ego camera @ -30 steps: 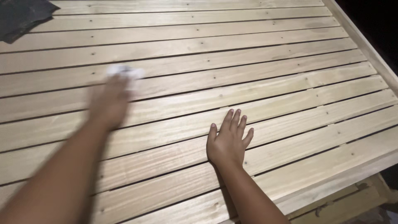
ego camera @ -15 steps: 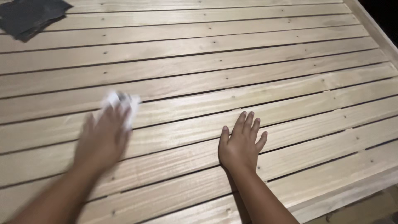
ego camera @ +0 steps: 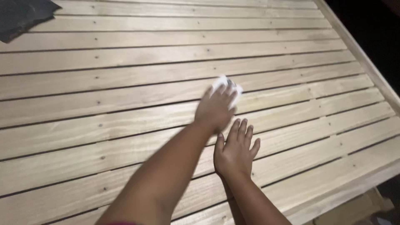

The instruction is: The person wipes a wooden slatted surface with a white cloth, moving methodically across the planks. The hands remain in view throughout, and the surface appears to be a workbench or table in a workshop setting.

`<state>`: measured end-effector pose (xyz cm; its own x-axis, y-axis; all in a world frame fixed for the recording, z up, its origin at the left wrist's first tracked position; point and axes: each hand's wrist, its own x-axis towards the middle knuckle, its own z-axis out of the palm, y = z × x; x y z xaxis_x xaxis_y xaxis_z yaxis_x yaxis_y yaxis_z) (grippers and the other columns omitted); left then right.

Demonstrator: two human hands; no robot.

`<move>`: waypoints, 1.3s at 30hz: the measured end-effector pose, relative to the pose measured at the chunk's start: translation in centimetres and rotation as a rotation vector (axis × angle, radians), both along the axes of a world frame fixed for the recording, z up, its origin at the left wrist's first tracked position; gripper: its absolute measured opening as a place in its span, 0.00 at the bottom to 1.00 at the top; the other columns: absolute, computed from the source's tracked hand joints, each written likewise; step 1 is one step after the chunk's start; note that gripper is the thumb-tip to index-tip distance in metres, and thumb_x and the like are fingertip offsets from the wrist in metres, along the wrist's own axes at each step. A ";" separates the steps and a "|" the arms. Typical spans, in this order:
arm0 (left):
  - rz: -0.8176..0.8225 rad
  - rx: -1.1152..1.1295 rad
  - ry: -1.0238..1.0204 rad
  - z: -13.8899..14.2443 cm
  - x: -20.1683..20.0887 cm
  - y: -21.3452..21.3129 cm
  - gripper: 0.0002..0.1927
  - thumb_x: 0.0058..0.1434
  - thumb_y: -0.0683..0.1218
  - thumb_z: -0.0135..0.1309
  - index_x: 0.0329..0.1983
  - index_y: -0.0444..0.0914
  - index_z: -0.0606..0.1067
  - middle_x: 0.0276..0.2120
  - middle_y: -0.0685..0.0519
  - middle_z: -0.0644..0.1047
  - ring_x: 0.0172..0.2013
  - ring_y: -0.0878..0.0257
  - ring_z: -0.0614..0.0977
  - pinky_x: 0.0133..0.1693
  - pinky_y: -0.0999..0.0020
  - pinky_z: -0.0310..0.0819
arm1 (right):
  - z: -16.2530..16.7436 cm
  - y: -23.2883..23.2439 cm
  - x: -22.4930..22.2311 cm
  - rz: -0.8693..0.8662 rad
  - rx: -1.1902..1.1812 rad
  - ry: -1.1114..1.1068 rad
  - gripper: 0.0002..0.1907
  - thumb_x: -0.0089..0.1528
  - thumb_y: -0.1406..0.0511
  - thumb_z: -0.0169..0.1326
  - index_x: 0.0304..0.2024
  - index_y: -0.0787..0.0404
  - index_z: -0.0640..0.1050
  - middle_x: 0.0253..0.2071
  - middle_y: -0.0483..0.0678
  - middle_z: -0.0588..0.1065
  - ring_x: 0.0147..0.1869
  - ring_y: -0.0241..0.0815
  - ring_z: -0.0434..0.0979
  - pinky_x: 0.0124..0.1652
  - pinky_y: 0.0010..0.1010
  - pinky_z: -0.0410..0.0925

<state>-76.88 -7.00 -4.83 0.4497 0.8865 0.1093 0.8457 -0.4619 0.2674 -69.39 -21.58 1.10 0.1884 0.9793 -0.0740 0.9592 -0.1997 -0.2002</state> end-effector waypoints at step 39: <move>0.556 -0.295 0.038 9.8 -25.7 -33.6 0.34 0.67 0.61 0.36 0.77 0.50 0.55 0.77 0.56 0.53 0.74 0.59 0.50 0.68 0.47 0.36 | -2.2 1.4 0.2 0.011 0.068 0.031 0.40 0.69 0.51 0.36 0.75 0.68 0.48 0.79 0.60 0.43 0.83 0.58 0.34 0.71 0.60 0.29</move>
